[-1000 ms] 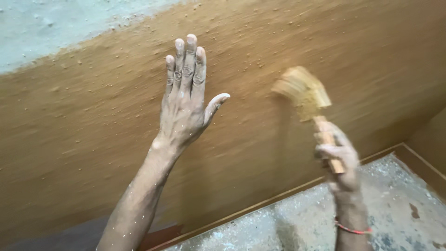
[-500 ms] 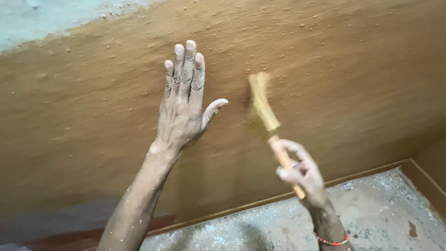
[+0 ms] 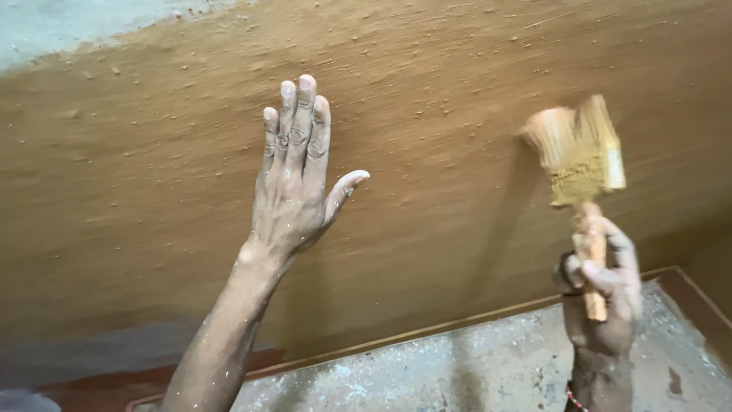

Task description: The person uses a paintbrush to apply brown paint to a wall, covering a previously lighter surface. The person works along the corner and lower sections of the wall, using the left hand to steady the surface while painting with the right hand.

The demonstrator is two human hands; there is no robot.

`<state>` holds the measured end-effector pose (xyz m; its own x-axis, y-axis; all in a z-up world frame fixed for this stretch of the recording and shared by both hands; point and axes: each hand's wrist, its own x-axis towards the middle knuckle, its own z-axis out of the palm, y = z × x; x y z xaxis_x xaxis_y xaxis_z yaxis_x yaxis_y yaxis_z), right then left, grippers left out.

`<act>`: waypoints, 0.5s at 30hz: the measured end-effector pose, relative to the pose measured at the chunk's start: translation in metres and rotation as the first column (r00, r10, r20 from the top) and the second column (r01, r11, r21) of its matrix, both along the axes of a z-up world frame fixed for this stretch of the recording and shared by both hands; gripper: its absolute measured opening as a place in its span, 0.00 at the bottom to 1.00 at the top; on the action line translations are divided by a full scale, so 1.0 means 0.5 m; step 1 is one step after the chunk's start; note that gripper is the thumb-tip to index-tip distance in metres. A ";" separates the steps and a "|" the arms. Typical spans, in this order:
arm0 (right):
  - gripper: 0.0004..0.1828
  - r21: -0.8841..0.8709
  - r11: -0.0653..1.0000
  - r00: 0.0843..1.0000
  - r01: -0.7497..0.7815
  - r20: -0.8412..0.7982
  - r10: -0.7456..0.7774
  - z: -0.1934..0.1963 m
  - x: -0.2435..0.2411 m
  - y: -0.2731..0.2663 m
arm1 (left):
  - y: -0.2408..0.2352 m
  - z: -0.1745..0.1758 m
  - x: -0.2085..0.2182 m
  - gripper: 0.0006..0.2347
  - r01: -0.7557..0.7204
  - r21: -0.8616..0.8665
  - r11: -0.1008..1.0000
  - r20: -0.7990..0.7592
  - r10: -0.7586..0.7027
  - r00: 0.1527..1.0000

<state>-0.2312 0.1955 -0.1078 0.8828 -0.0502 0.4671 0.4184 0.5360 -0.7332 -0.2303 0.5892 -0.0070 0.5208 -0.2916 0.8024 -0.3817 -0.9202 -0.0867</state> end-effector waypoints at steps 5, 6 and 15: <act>0.28 -0.021 0.987 0.986 0.162 0.029 -0.162 0.016 0.008 0.021 | 0.012 0.004 -0.001 0.44 0.048 0.000 0.999 0.004 -0.048 0.999; 0.29 -0.048 0.983 0.985 0.175 0.016 -0.174 0.025 0.011 0.041 | 0.020 0.009 -0.006 0.44 0.055 0.011 0.998 0.009 -0.055 0.998; 0.36 -0.460 0.862 0.977 -0.213 -0.069 0.204 -0.002 -0.094 0.360 | 0.154 0.048 -0.104 0.44 0.014 0.071 0.997 0.041 -0.017 0.999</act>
